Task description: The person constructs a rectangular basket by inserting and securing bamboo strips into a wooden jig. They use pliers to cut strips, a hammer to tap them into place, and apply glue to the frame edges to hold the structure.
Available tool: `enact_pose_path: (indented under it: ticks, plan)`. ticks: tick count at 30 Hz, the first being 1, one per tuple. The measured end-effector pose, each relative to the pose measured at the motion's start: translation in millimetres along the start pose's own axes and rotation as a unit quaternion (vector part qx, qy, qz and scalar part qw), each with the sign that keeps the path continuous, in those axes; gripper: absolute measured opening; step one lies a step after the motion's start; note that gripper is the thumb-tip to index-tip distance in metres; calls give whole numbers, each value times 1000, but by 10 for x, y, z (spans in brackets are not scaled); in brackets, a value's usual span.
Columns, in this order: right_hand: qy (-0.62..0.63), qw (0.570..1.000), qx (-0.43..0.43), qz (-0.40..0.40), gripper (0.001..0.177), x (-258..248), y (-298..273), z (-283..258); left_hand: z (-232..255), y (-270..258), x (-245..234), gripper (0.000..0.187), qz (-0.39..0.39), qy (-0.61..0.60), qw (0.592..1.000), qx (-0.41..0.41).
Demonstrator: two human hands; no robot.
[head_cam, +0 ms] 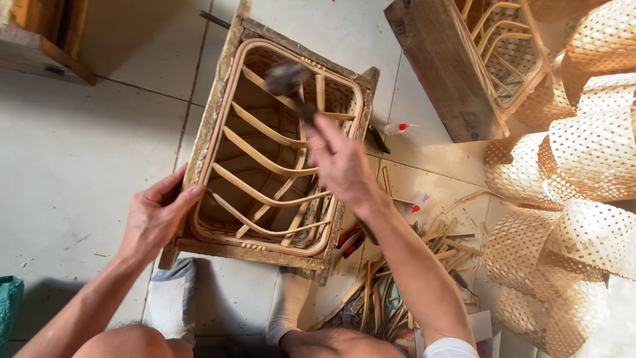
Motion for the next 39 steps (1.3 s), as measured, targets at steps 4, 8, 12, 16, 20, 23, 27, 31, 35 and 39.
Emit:
enact_pose_path:
  ticks: [4,8,12,16,20,23,27,31,35,39]
  plan:
    - [-97,987,-42,-122,29,639,27,-195,-198,-235,-62,58,-18,-13,999,26]
    - [-115,980,-74,-142,44,881,-32,-222,-405,-379,-107,58,-11,-33,999,9]
    - [-105,979,-73,-157,39,951,-96,-234,-347,-448,-83,59,1,-7,999,36]
    - [-83,981,-107,-140,42,900,65,-351,-125,-359,-80,59,2,-13,997,71]
    - [-110,983,-39,-145,30,901,100,-263,-298,-513,-107,60,-16,18,1000,-12]
    - [-121,986,-44,-105,28,777,139,-291,-249,-461,-91,63,-45,5,999,15]
    - [-77,980,-43,-176,33,1004,-253,-290,-498,-576,-51,59,-10,-149,988,-36]
    - [-150,962,-128,-191,53,1222,-581,-412,-544,-469,-56,68,28,-139,990,-26]
    - [-129,955,-140,-227,52,1369,-945,-475,-534,-518,-64,70,28,-161,986,43]
    - [-183,940,-154,-243,54,1399,-914,-504,-470,-404,-36,71,7,-194,975,107]
Point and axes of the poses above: each hand's wrist, its own y-axis towards the middle knuckle, its own x-axis out of the palm, z = x × y, the point moved 7 cm from there along y, towards the middle knuckle, and after that the axes turned 3 degrees about y, right-handed, at the moved point
